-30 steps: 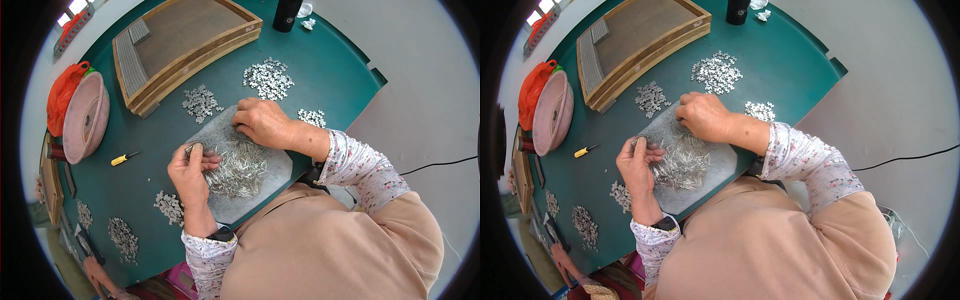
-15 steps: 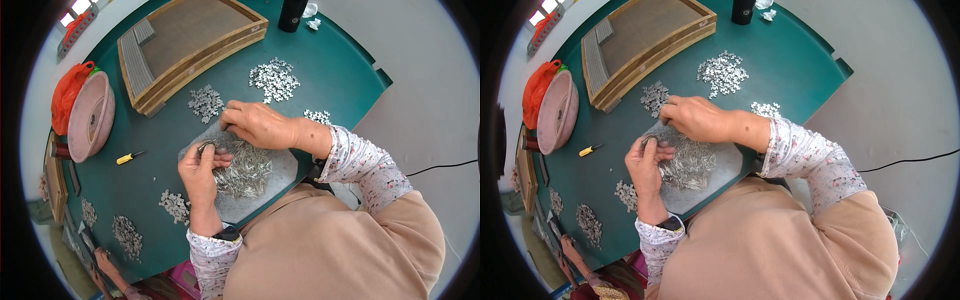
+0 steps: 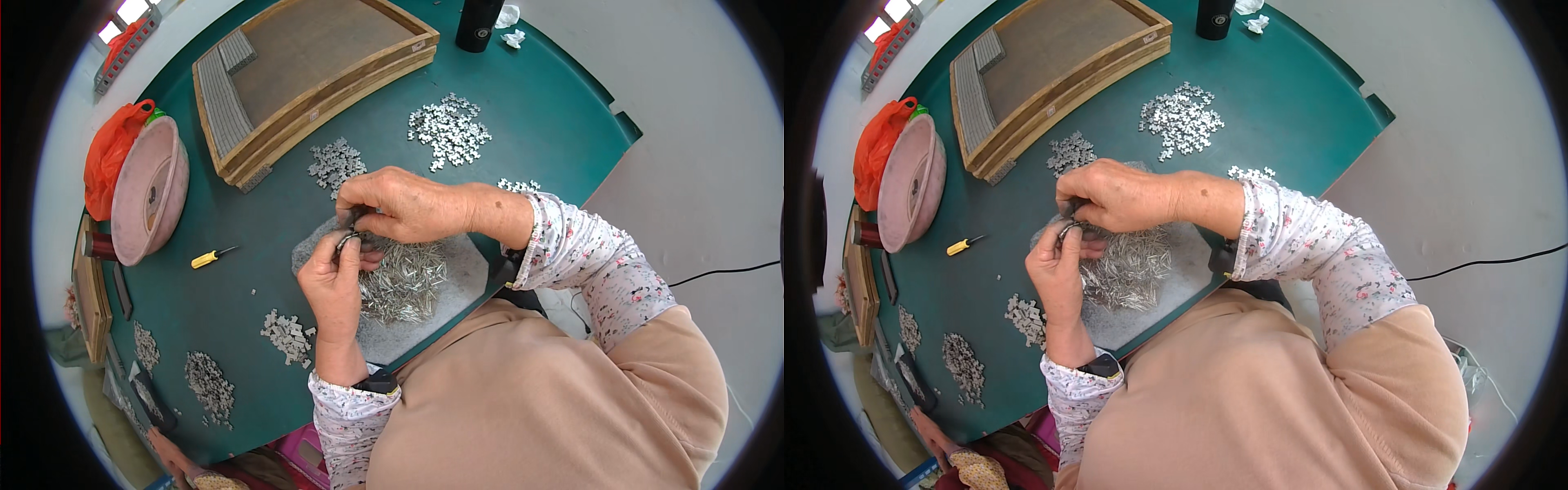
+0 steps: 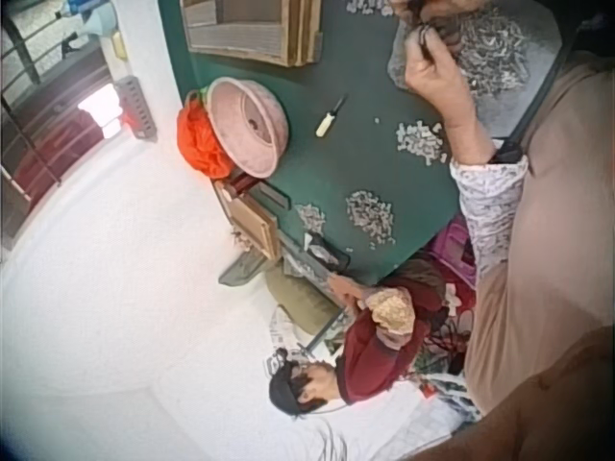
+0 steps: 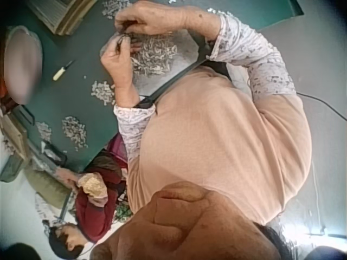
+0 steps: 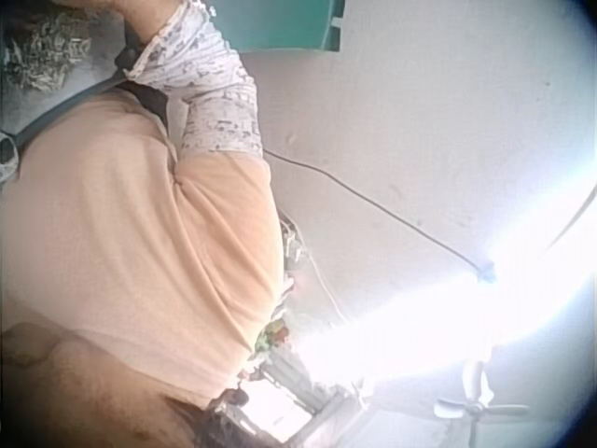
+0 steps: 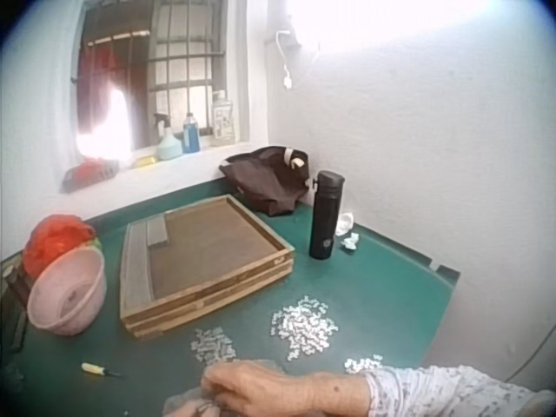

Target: Sorting small snowflake-shaped metal parts from a large pile into smaller groups on a workbench.

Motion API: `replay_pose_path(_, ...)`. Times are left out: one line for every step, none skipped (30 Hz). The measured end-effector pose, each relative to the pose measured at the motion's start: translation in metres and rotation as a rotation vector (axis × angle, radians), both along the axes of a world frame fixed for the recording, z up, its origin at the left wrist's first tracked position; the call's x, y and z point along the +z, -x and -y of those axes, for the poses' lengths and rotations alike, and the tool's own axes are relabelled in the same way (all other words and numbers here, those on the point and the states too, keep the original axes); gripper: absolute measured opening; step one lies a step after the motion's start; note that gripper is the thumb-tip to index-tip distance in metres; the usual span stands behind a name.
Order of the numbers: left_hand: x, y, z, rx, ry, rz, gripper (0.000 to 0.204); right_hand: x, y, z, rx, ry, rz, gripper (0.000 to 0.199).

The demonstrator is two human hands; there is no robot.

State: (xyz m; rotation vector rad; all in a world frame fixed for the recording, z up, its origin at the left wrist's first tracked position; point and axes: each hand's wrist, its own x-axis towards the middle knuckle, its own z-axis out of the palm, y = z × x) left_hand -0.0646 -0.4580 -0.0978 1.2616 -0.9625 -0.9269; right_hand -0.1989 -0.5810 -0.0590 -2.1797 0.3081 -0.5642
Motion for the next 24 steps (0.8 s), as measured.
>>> replay_pose_path(0.000,0.000,0.000,0.001,0.000,-0.001,0.015,0.001,0.000,0.000,0.001,0.000,-0.001,0.016)
replay_pose_path(0.000,0.000,0.000,0.001,-0.005,0.001,0.013,0.003,0.001,0.000,0.003,0.009,-0.019,0.016)
replay_pose_path(0.000,0.001,0.000,0.001,-0.010,0.003,0.012,0.004,0.001,-0.001,0.006,0.019,-0.038,0.016)
replay_pose_path(-0.001,0.001,0.000,0.000,-0.010,0.001,0.012,0.004,0.002,-0.001,0.005,0.019,-0.039,0.016)
replay_pose_path(-0.003,0.000,0.000,0.003,-0.004,0.037,0.012,0.004,0.001,-0.001,0.009,0.036,-0.039,0.016)
replay_pose_path(-0.005,0.000,0.001,0.006,0.001,0.073,0.013,0.004,0.000,-0.001,0.014,0.053,-0.039,0.017)
replay_pose_path(-0.006,-0.001,0.001,0.006,0.001,0.072,0.013,0.004,0.000,-0.002,0.014,0.052,-0.039,0.017)
replay_pose_path(-0.008,-0.001,0.001,0.033,0.039,0.232,0.011,0.004,0.000,-0.004,0.009,0.133,-0.055,0.017)
replay_pose_path(-0.009,-0.001,0.002,0.059,0.076,0.393,0.011,0.005,-0.001,-0.006,0.003,0.213,-0.071,0.018)
replay_pose_path(-0.010,-0.002,0.003,0.060,0.077,0.393,0.011,0.006,-0.002,-0.010,0.004,0.214,-0.070,0.018)
replay_pose_path(-0.012,-0.004,0.005,0.105,0.216,0.594,0.011,0.005,-0.005,-0.014,0.016,0.384,-0.063,0.019)
replay_pose_path(-0.013,-0.005,0.005,0.150,0.356,0.795,0.011,0.005,-0.007,-0.016,0.028,0.553,-0.055,0.020)
replay_pose_path(-0.013,-0.006,0.002,0.152,0.354,0.796,0.011,0.003,-0.009,-0.017,0.031,0.552,-0.054,0.020)
replay_pose_path(-0.012,-0.004,0.001,0.131,0.241,0.667,0.009,0.000,-0.009,-0.016,-0.006,0.438,-0.056,0.020)
replay_pose_path(-0.011,-0.003,-0.001,0.110,0.129,0.538,0.007,-0.001,-0.009,-0.016,-0.041,0.323,-0.058,0.019)
replay_pose_path(-0.009,-0.002,-0.001,0.110,0.131,0.537,0.007,-0.001,-0.008,-0.016,-0.041,0.325,-0.059,0.019)
replay_pose_path(-0.006,-0.002,-0.001,0.079,0.048,0.315,0.007,0.000,-0.008,-0.017,-0.114,0.229,-0.036,0.019)
replay_pose_path(-0.003,-0.003,-0.002,0.048,-0.034,0.092,0.008,0.000,-0.009,-0.018,-0.186,0.133,-0.013,0.020)
replay_pose_path(-0.002,-0.004,-0.001,0.050,-0.033,0.094,0.008,-0.001,-0.009,-0.019,-0.184,0.134,-0.011,0.020)
replay_pose_path(0.000,-0.005,-0.001,0.016,-0.036,-0.017,0.009,-0.005,-0.008,-0.022,-0.204,0.197,-0.006,0.021)
replay_pose_path(0.001,-0.006,-0.001,-0.019,-0.040,-0.129,0.011,-0.008,-0.008,-0.024,-0.225,0.260,0.000,0.023)
replay_pose_path(0.003,-0.006,-0.001,-0.017,-0.039,-0.128,0.011,-0.012,-0.007,-0.026,-0.223,0.260,0.001,0.023)
replay_pose_path(0.004,-0.006,-0.001,-0.017,-0.044,-0.225,0.011,-0.015,-0.006,-0.027,-0.205,0.246,0.090,0.024)
replay_pose_path(0.005,-0.007,-0.001,-0.017,-0.049,-0.322,0.012,-0.017,-0.005,-0.028,-0.188,0.231,0.179,0.026)
